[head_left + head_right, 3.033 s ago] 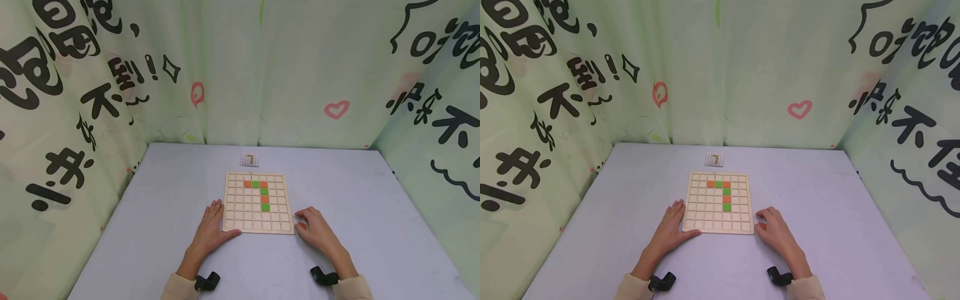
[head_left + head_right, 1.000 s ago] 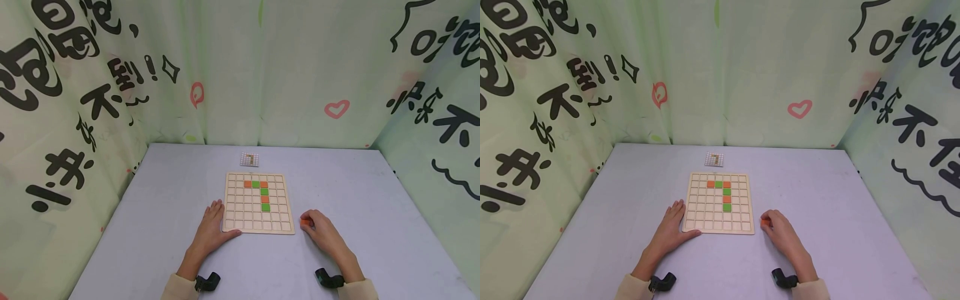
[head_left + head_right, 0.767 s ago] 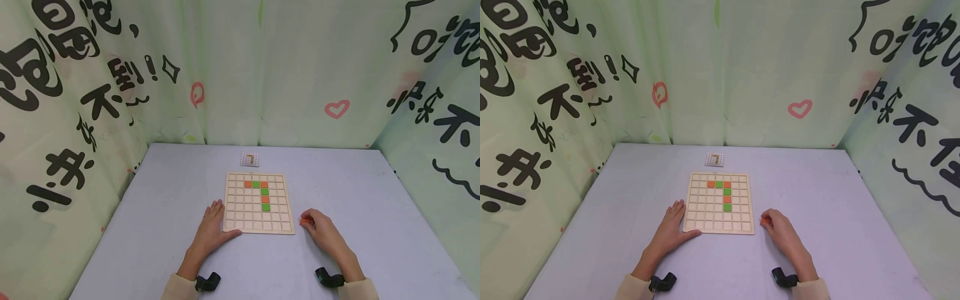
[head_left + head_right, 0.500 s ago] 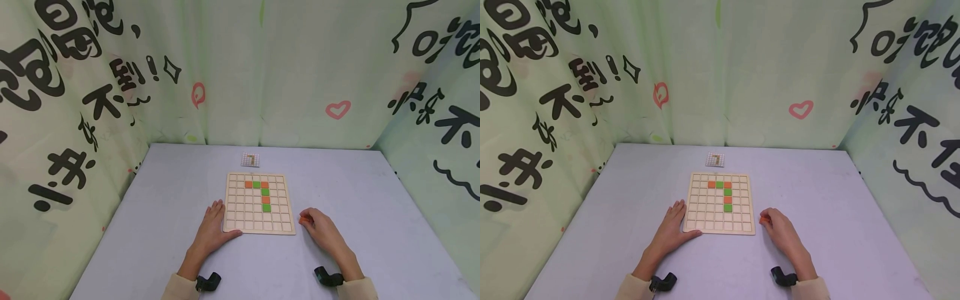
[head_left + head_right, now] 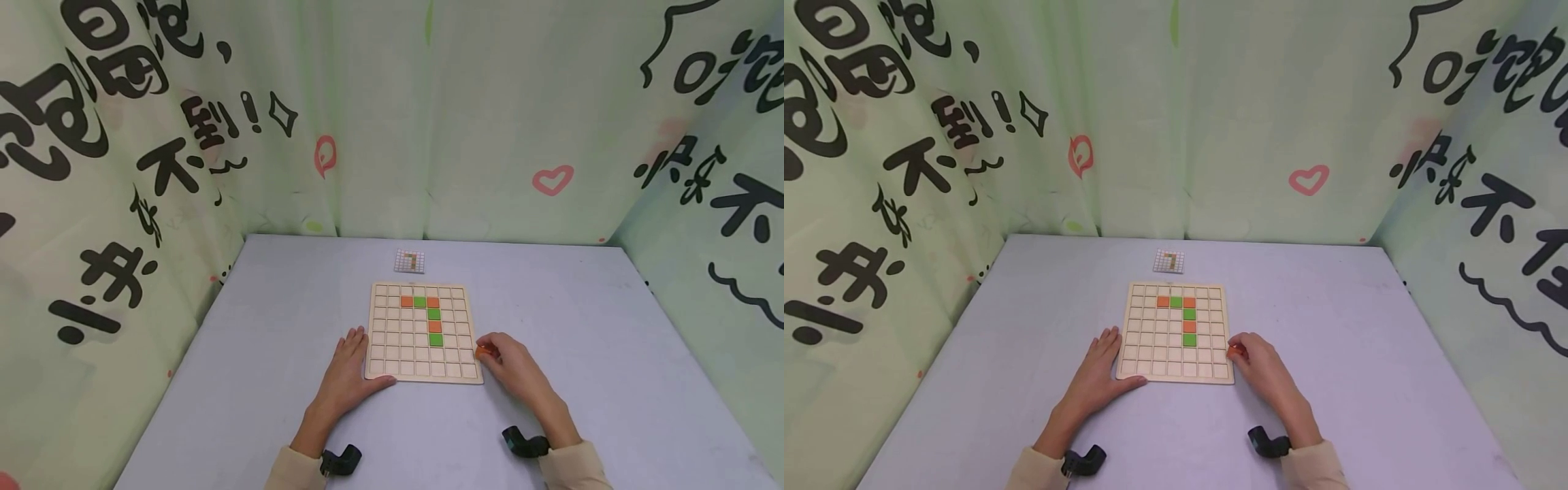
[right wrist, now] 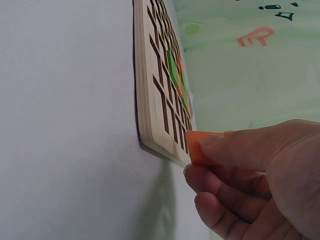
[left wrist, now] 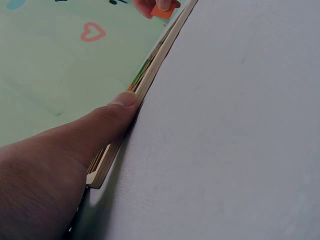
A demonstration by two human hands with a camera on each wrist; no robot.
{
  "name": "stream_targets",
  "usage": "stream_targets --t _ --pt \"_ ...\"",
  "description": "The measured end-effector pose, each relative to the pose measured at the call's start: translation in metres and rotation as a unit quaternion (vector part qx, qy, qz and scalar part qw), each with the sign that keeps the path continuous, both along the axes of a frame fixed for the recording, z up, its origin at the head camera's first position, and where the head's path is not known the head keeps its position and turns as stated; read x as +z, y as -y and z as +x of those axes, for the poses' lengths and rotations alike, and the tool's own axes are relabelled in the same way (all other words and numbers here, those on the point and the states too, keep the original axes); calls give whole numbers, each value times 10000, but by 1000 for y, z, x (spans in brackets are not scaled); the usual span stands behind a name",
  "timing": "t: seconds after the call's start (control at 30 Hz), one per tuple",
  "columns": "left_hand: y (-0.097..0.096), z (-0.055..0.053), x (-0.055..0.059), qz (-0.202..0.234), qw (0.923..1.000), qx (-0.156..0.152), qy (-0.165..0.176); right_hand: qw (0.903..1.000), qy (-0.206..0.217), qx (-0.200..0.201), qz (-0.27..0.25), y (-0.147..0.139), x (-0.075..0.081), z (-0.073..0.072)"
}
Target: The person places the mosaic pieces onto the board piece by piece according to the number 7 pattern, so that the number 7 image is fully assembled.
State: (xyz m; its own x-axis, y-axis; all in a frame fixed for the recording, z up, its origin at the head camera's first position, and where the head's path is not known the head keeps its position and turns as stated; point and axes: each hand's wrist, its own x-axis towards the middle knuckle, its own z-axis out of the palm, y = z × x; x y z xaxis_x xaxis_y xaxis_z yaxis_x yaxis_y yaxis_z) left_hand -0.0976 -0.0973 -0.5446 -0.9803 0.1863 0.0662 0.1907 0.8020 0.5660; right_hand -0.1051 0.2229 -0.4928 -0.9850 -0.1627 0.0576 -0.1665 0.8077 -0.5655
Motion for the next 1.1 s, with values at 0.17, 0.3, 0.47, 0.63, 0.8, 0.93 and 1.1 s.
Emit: stream_targets --t 0.17,0.3,0.47,0.63,0.8,0.93,1.1 --pt "0 0 0 26 10000 6 37 9999 56 50 -108 6 0 -5" --pt "1 0 0 33 10000 -31 -35 9997 117 117 -200 13 1 -7" --pt "3 -1 -1 17 9999 -102 -103 9994 175 172 -234 21 1 -9" --pt "2 -1 -1 40 9999 -101 -86 9993 154 231 -263 27 0 -10" --pt "2 -1 -1 72 9998 -127 -127 9993 219 190 -227 33 -1 -10" --pt "2 -1 -1 43 9998 -138 -132 9993 277 181 -164 38 -4 -11" --pt "2 -1 -2 4 9998 -142 -131 9993 202 279 -131 43 -6 -11"
